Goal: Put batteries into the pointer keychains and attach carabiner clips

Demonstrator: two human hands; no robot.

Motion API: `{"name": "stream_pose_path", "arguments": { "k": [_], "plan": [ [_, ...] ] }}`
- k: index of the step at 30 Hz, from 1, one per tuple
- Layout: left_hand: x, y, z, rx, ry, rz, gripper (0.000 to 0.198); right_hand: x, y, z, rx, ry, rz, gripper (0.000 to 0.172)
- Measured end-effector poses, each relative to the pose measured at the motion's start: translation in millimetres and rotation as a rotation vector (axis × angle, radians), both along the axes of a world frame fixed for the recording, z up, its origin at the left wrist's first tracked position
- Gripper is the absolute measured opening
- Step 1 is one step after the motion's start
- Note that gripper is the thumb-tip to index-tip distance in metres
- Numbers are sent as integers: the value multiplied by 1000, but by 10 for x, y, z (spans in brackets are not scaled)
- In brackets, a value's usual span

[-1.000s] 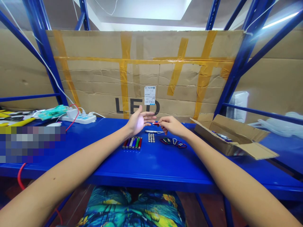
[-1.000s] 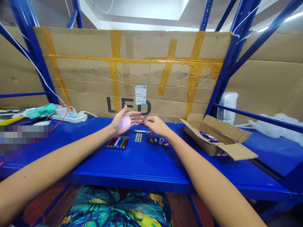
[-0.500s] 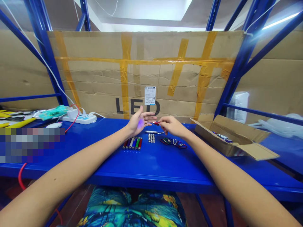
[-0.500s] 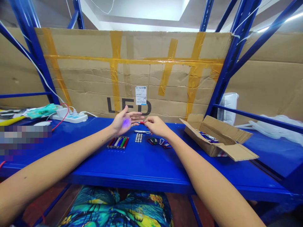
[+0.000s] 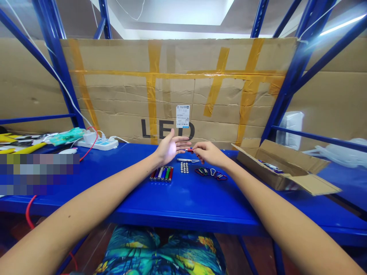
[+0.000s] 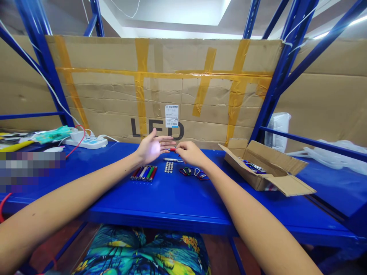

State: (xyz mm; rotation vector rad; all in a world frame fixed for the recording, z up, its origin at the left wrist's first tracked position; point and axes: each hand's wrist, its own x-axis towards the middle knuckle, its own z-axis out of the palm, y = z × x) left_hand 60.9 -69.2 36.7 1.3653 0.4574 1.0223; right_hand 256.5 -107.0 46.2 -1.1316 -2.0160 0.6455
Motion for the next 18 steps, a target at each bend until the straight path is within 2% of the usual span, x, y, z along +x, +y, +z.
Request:
{"name": "stream_pose_path", "arguments": {
  "k": [18],
  "plan": [
    [30, 15, -54, 37, 38, 19, 69, 0, -31, 21, 26, -55, 0, 15]
  ]
}}
